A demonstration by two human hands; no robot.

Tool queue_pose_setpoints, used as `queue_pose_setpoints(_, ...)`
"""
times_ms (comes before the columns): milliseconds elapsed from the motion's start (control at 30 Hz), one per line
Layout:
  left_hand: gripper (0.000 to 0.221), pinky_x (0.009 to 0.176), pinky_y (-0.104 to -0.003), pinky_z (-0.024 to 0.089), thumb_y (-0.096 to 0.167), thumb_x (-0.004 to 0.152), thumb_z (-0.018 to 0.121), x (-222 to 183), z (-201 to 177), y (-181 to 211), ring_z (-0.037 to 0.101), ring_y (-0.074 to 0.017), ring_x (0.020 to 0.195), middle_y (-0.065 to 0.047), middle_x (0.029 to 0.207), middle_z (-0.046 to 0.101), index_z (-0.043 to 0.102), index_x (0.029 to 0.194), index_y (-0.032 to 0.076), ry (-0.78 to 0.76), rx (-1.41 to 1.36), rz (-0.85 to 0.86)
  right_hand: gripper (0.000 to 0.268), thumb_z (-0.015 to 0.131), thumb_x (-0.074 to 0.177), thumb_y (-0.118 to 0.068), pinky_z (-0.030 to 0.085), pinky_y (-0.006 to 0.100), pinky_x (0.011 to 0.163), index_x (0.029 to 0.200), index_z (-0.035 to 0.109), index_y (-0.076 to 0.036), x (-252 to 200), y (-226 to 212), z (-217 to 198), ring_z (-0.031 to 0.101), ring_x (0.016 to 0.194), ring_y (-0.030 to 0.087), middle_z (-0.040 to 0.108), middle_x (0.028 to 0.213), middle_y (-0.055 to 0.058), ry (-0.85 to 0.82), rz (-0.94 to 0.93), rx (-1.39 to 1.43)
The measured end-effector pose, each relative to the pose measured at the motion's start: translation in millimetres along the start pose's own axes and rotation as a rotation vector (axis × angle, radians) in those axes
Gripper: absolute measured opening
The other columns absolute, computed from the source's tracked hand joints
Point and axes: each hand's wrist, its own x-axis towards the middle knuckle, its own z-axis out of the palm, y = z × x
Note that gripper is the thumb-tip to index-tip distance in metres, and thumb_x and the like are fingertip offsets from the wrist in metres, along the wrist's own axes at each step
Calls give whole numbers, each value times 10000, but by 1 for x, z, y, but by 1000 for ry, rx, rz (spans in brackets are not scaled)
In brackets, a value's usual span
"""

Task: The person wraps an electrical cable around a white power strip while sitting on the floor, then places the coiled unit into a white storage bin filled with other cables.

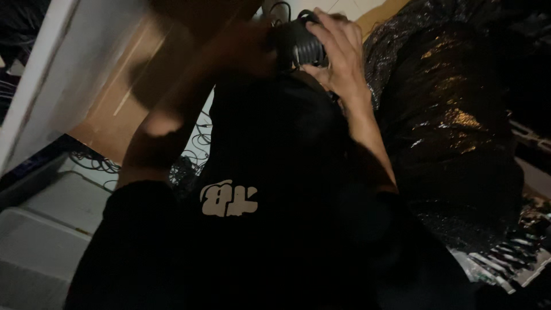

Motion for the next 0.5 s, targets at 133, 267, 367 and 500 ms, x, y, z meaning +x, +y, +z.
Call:
queue_pose_setpoints(133,1141,813,-444,557,195,735,941,10,15,16,593,-333,1041,-218,1274,549,273,1660,174,27,23,-16,899,985,896,-244,225,535,1217,1588,430,-91,5,-3,-7,569,1277,219,505,1631,67,3,-112,-197)
queue_pose_setpoints(267,1133,813,-446,557,202,742,939,26,19,18,597,-335,1037,-216,1276,555,274,1658,174,111,81,-29,956,865,862,-402,162,509,1252,1585,278,-185,15,-1,3,370,1366,320,390,1586,47,383,-63,-271)
queue_pose_setpoints(367,1126,813,-447,557,207,746,938,37,15,19,601,-336,1034,-215,1277,559,276,1657,175,151,122,-36,926,867,923,-455,311,461,1262,1551,287,-98,9,3,11,339,1446,264,330,1528,158,462,267,169)
queue_pose_setpoints(500,1118,813,-449,557,213,752,936,37,12,30,606,-337,1029,-213,1279,565,278,1655,175,175,159,-13,735,770,980,-288,387,479,1229,1483,351,47,3,10,39,506,1390,272,463,1471,221,297,386,621)
